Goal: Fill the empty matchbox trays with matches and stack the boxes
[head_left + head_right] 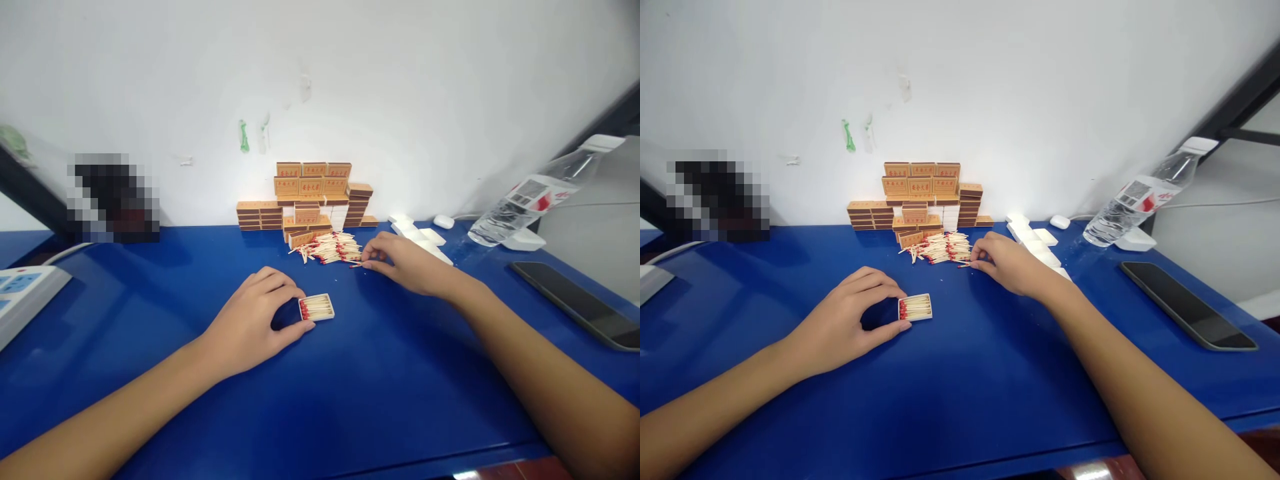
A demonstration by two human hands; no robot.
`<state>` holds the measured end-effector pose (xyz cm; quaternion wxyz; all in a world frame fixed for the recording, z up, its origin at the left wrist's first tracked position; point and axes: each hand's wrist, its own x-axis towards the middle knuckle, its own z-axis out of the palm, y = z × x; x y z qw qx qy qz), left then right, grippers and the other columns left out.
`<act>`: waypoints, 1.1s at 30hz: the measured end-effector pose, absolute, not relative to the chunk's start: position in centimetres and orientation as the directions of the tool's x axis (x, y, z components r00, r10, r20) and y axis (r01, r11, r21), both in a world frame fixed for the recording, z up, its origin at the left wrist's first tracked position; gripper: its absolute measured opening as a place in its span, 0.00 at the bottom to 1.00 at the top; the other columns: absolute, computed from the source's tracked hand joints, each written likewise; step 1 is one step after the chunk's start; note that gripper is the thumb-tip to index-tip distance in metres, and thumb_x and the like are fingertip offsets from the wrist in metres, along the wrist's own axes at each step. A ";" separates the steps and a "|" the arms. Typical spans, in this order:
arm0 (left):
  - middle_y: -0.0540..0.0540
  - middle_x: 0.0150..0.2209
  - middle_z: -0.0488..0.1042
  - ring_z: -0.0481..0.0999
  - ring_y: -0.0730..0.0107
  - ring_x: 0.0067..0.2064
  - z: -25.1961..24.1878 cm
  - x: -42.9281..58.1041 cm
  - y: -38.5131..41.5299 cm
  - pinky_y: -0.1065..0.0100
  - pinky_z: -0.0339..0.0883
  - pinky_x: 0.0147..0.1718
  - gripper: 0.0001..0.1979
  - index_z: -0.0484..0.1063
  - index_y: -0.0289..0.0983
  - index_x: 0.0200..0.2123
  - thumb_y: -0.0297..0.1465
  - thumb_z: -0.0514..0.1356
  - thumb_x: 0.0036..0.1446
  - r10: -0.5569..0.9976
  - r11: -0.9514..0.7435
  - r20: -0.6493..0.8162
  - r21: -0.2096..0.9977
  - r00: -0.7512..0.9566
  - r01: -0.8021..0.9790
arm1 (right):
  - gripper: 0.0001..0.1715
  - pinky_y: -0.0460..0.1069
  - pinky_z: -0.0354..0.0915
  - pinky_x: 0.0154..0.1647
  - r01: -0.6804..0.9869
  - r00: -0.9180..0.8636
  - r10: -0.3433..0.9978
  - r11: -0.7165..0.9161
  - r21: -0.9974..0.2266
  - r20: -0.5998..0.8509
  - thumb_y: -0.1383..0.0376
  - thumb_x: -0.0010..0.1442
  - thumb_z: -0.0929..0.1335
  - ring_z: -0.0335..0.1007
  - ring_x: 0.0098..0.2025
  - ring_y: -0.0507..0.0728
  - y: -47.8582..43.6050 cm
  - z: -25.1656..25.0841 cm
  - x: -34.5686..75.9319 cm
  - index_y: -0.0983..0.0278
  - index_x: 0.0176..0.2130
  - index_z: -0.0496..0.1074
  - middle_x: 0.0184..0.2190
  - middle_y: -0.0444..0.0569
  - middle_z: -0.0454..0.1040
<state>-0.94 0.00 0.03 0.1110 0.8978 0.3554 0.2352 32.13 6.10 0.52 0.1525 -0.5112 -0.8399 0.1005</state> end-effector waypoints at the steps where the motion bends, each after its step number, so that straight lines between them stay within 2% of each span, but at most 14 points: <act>1: 0.43 0.48 0.79 0.75 0.54 0.53 0.0 -0.9 0.0 0.51 0.71 0.52 0.13 0.79 0.41 0.49 0.39 0.68 0.64 0.690 -0.723 0.345 0.366 0.636 0.585 | 0.10 0.55 0.68 0.44 0.827 -0.434 0.890 0.455 -0.330 0.140 0.61 0.69 0.67 0.70 0.40 0.59 6.1 0.5 32.1 0.63 0.40 0.75 0.40 0.52 0.73; 9: 0.43 0.48 0.79 0.75 0.53 0.52 -0.1 -0.9 0.1 0.51 0.71 0.52 0.14 0.79 0.41 0.49 0.40 0.69 0.64 0.689 -0.724 0.348 0.369 0.635 0.583 | 0.13 0.56 0.67 0.45 0.817 -0.481 0.870 0.489 -0.305 0.106 0.62 0.72 0.61 0.69 0.42 0.61 4.8 1.2 31.2 0.62 0.37 0.70 0.40 0.53 0.72; 16: 0.44 0.47 0.79 0.75 0.54 0.52 -0.2 -1.0 0.1 0.51 0.70 0.52 0.14 0.78 0.40 0.49 0.39 0.69 0.63 0.698 -0.715 0.346 0.376 0.626 0.590 | 0.12 0.54 0.68 0.45 0.740 -0.585 0.798 0.599 -0.307 0.145 0.64 0.76 0.61 0.69 0.44 0.60 0.8 2.8 27.3 0.62 0.42 0.70 0.44 0.53 0.72; 18: 0.44 0.47 0.79 0.75 0.54 0.53 -0.2 -0.9 0.1 0.51 0.70 0.52 0.14 0.78 0.40 0.49 0.39 0.69 0.63 0.699 -0.714 0.345 0.375 0.626 0.591 | 0.11 0.54 0.68 0.44 0.723 -0.631 0.758 0.651 -0.232 0.163 0.67 0.76 0.62 0.70 0.43 0.59 -0.1 2.9 26.2 0.62 0.41 0.71 0.44 0.53 0.72; 23: 0.43 0.47 0.79 0.75 0.54 0.53 -0.3 -0.7 0.1 0.52 0.70 0.53 0.13 0.78 0.39 0.48 0.39 0.69 0.63 0.691 -0.723 0.356 0.366 0.629 0.586 | 0.13 0.55 0.67 0.45 0.668 -0.741 0.642 0.736 0.113 0.194 0.77 0.70 0.63 0.68 0.42 0.62 -0.8 2.3 24.2 0.65 0.39 0.73 0.40 0.56 0.74; 26: 0.43 0.47 0.79 0.75 0.55 0.52 -0.3 -0.6 0.1 0.52 0.69 0.53 0.13 0.78 0.38 0.47 0.38 0.69 0.63 0.679 -0.733 0.363 0.361 0.637 0.576 | 0.11 0.57 0.67 0.43 0.662 -0.750 0.637 0.724 0.193 0.180 0.76 0.70 0.64 0.68 0.41 0.63 -0.9 2.0 23.6 0.67 0.39 0.73 0.42 0.58 0.74; 29: 0.44 0.46 0.80 0.75 0.56 0.51 -0.2 -0.6 0.0 0.53 0.69 0.52 0.12 0.78 0.38 0.46 0.38 0.69 0.64 0.679 -0.734 0.358 0.362 0.641 0.575 | 0.09 0.56 0.67 0.42 0.671 -0.741 0.654 0.730 0.132 0.155 0.75 0.71 0.64 0.69 0.41 0.62 -0.9 1.9 23.4 0.67 0.41 0.73 0.42 0.56 0.75; 33: 0.44 0.47 0.79 0.75 0.56 0.51 -0.2 -0.7 0.0 0.53 0.69 0.52 0.13 0.78 0.39 0.48 0.38 0.69 0.64 0.684 -0.729 0.358 0.367 0.636 0.578 | 0.05 0.54 0.68 0.43 0.710 -0.690 0.709 0.702 -0.048 0.146 0.68 0.74 0.65 0.72 0.44 0.62 -0.8 2.2 23.9 0.66 0.44 0.72 0.42 0.54 0.76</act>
